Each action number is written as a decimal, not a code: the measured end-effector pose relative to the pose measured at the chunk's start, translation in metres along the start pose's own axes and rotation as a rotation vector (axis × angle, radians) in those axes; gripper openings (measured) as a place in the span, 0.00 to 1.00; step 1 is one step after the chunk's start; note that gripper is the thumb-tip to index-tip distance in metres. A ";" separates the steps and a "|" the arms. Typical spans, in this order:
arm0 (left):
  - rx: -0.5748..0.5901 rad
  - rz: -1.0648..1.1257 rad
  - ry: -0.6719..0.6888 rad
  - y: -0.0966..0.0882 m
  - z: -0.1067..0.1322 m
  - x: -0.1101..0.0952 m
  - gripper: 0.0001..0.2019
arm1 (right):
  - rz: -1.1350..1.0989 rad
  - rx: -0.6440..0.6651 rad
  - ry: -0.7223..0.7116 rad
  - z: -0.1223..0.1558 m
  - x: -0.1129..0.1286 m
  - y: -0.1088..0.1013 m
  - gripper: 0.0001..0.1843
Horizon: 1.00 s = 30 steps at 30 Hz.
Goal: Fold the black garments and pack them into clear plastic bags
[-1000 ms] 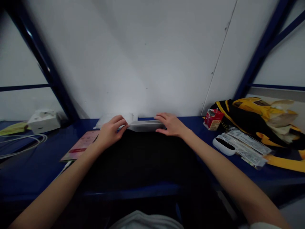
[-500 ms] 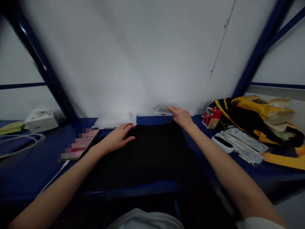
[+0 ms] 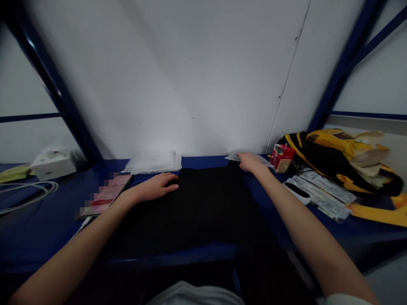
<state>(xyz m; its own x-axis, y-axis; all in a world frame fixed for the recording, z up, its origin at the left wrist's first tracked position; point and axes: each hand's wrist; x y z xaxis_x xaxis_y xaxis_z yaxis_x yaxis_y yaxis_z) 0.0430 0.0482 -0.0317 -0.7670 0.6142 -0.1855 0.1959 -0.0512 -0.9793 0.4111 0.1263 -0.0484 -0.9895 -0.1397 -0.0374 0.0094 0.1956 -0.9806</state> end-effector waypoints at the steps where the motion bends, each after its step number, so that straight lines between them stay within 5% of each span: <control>1: 0.010 0.006 -0.005 -0.001 -0.001 0.001 0.23 | -0.020 -0.017 -0.023 0.000 0.006 -0.004 0.23; 6: -0.026 -0.101 -0.042 -0.007 -0.005 0.007 0.18 | -0.149 -0.026 -0.236 0.005 0.031 -0.013 0.16; 11: -0.106 -0.215 -0.188 -0.009 -0.009 0.022 0.13 | -0.087 -0.006 -0.324 0.006 0.032 -0.005 0.16; 22: -0.312 -0.134 -0.182 -0.008 -0.009 0.036 0.06 | -0.069 -0.033 -0.345 0.004 0.032 -0.008 0.08; 27: -0.380 -0.102 -0.183 -0.008 -0.008 0.035 0.05 | -0.203 0.075 -0.321 0.010 0.025 -0.022 0.05; 30: -0.400 -0.088 -0.172 -0.007 -0.007 0.035 0.05 | -0.249 0.121 -0.257 0.012 0.018 -0.027 0.12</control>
<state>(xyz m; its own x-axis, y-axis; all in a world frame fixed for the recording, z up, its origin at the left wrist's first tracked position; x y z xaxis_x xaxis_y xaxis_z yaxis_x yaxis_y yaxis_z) 0.0193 0.0758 -0.0304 -0.8751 0.4610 -0.1469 0.3205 0.3249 -0.8898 0.3943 0.1068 -0.0245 -0.8953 -0.4105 0.1729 -0.1946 0.0113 -0.9808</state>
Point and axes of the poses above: each hand's wrist, its own z-axis away from the middle knuckle, its own y-axis out of the palm, x = y × z, and after that the axes turned 2 degrees about z, right-handed
